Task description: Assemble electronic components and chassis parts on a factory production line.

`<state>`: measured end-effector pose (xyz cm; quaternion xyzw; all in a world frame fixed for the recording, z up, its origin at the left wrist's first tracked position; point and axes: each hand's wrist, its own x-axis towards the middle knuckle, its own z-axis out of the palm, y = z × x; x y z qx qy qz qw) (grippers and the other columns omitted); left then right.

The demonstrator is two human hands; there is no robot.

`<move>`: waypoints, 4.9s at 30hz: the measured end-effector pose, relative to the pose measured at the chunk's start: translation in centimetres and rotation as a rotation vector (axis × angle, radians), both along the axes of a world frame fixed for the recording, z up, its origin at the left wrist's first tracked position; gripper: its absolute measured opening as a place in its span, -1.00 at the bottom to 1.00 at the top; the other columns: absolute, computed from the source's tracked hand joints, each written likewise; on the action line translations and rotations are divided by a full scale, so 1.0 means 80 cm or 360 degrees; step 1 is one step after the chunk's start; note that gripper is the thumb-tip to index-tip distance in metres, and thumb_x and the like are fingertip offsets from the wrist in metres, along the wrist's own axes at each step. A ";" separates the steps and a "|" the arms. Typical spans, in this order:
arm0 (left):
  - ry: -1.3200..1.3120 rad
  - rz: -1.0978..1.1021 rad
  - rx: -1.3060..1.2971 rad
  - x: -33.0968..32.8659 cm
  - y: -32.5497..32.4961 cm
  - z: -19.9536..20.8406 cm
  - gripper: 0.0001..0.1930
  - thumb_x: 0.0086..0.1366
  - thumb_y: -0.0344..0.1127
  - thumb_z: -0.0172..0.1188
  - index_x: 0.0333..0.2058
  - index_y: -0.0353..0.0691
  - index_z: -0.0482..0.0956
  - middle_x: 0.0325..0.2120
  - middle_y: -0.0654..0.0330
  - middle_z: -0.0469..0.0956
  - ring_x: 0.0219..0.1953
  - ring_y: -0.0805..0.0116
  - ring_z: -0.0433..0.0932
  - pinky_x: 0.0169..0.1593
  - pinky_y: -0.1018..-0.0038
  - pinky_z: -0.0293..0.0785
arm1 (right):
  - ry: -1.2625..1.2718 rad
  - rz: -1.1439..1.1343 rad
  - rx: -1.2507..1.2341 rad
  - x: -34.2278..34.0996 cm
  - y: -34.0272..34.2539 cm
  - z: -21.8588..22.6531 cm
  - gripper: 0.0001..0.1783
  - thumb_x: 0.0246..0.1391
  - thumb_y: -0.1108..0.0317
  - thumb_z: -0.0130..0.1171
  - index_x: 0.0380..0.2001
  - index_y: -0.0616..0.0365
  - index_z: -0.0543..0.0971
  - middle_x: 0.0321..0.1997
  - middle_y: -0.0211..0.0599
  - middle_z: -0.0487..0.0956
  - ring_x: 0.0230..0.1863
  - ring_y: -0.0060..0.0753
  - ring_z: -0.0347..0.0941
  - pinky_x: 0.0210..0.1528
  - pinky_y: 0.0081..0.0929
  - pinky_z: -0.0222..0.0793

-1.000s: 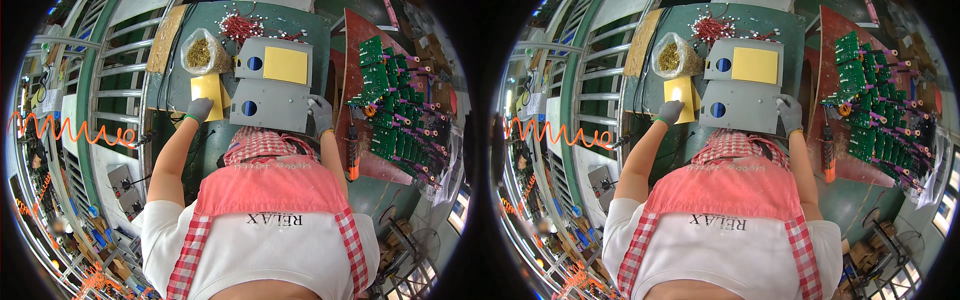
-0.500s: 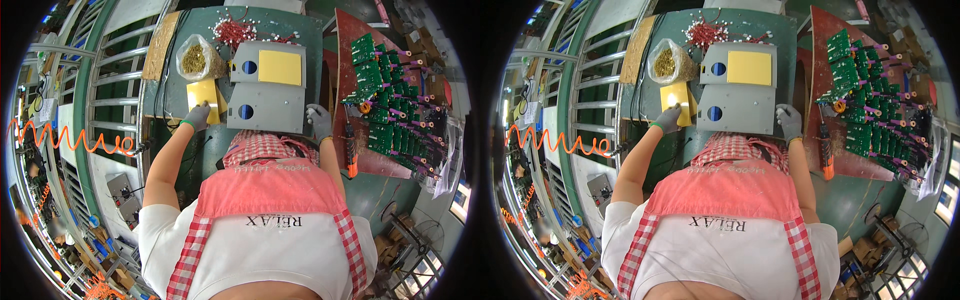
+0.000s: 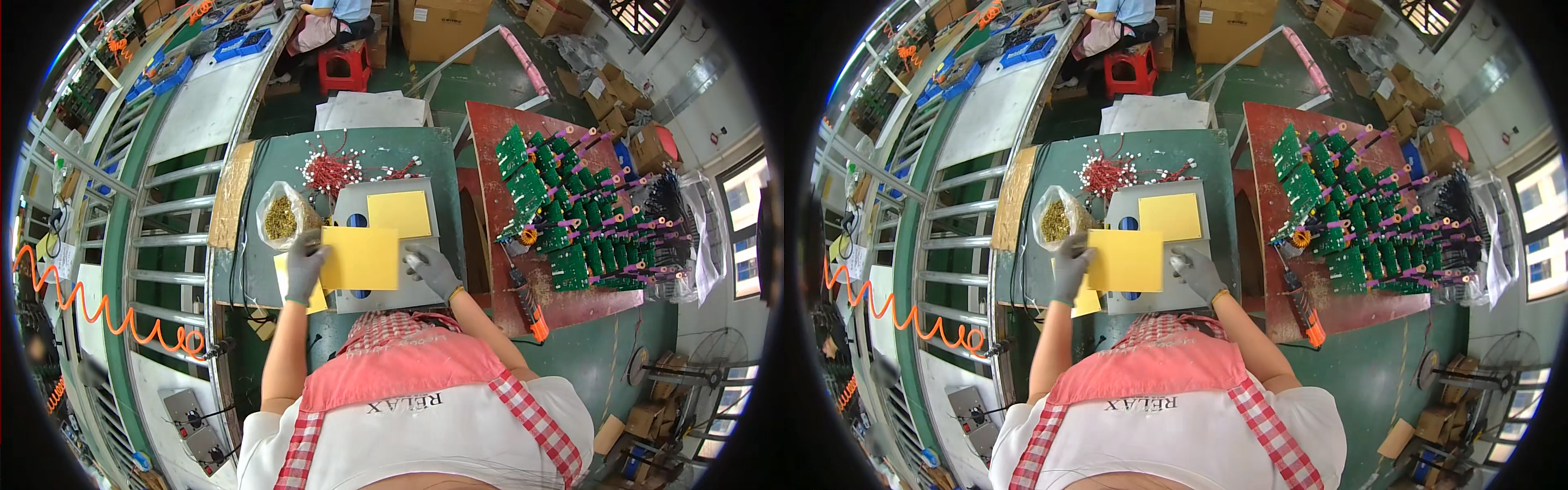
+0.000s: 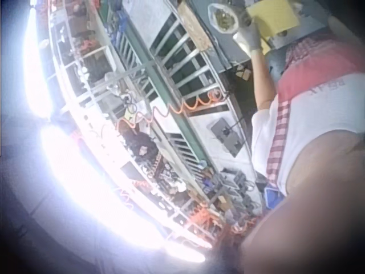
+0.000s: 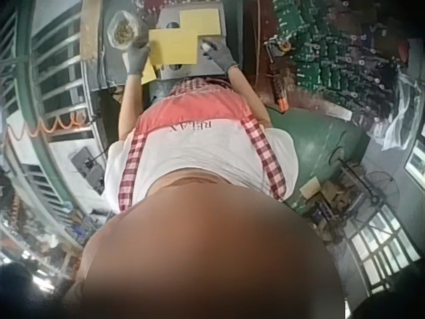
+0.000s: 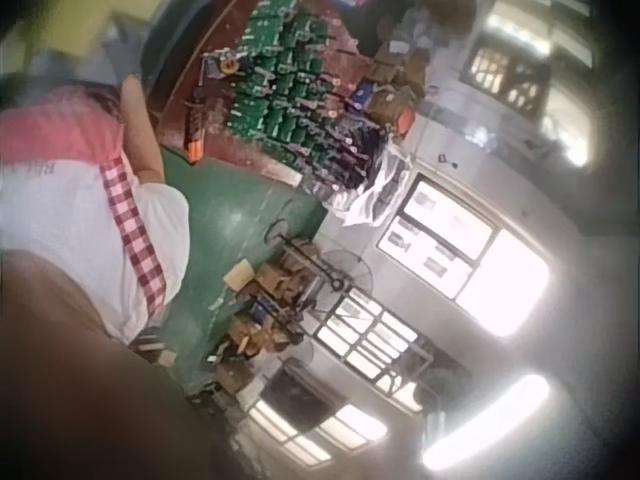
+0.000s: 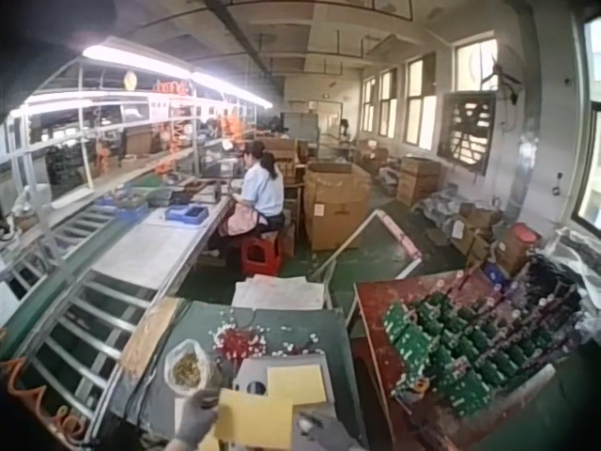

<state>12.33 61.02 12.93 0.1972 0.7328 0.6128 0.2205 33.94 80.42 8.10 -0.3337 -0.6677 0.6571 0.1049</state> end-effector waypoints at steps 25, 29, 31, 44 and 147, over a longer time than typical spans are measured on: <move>-0.0043 0.0063 -0.0783 0.099 0.032 -0.126 -0.73 0.09 -0.25 0.25 -0.24 -0.25 0.65 -0.35 -0.02 0.63 -0.28 0.22 0.64 -0.15 0.41 0.50 | -0.0575 -0.0257 0.0469 0.044 0.014 -0.082 -0.76 0.01 0.34 0.16 -0.23 0.14 0.61 -0.37 -0.09 0.61 -0.42 -0.32 0.57 -0.31 -0.41 0.44; -0.0041 0.0105 -0.0789 0.102 0.042 -0.105 -0.72 0.10 -0.25 0.24 -0.23 -0.25 0.64 -0.34 0.02 0.64 -0.29 0.26 0.63 -0.15 0.45 0.49 | -0.0673 -0.0317 0.0380 0.038 0.015 -0.071 -0.75 0.00 0.34 0.18 -0.21 0.09 0.62 -0.37 -0.14 0.62 -0.39 -0.37 0.57 -0.26 -0.47 0.43; -0.0097 0.0104 -0.0727 0.101 0.046 -0.107 -0.72 0.11 -0.25 0.25 -0.21 -0.25 0.64 -0.34 0.06 0.65 -0.30 0.30 0.63 -0.15 0.47 0.50 | -0.0589 -0.0413 0.0447 0.038 0.015 -0.075 -0.75 0.00 0.33 0.18 -0.20 0.07 0.62 -0.37 -0.15 0.63 -0.37 -0.39 0.57 -0.25 -0.48 0.43; -0.0039 0.0132 -0.0704 0.106 0.058 -0.151 -0.71 0.10 -0.27 0.28 -0.23 -0.31 0.64 -0.36 0.05 0.65 -0.32 0.34 0.62 -0.16 0.51 0.47 | -0.0629 -0.0612 0.0671 0.033 0.007 -0.062 -0.77 -0.05 0.29 0.20 -0.27 0.03 0.65 -0.28 -0.13 0.62 -0.22 -0.22 0.57 -0.12 -0.43 0.43; -0.0968 0.0223 0.0249 0.002 0.089 -0.070 -0.82 0.31 -0.22 0.10 -0.26 -0.19 0.48 -0.41 0.27 0.55 -0.43 0.50 0.54 -0.43 0.63 0.43 | -0.0231 0.0424 0.1274 -0.075 0.148 0.031 -0.08 -0.42 0.06 0.50 0.07 0.15 0.36 0.06 -0.01 0.36 0.08 0.00 0.35 0.14 -0.31 0.31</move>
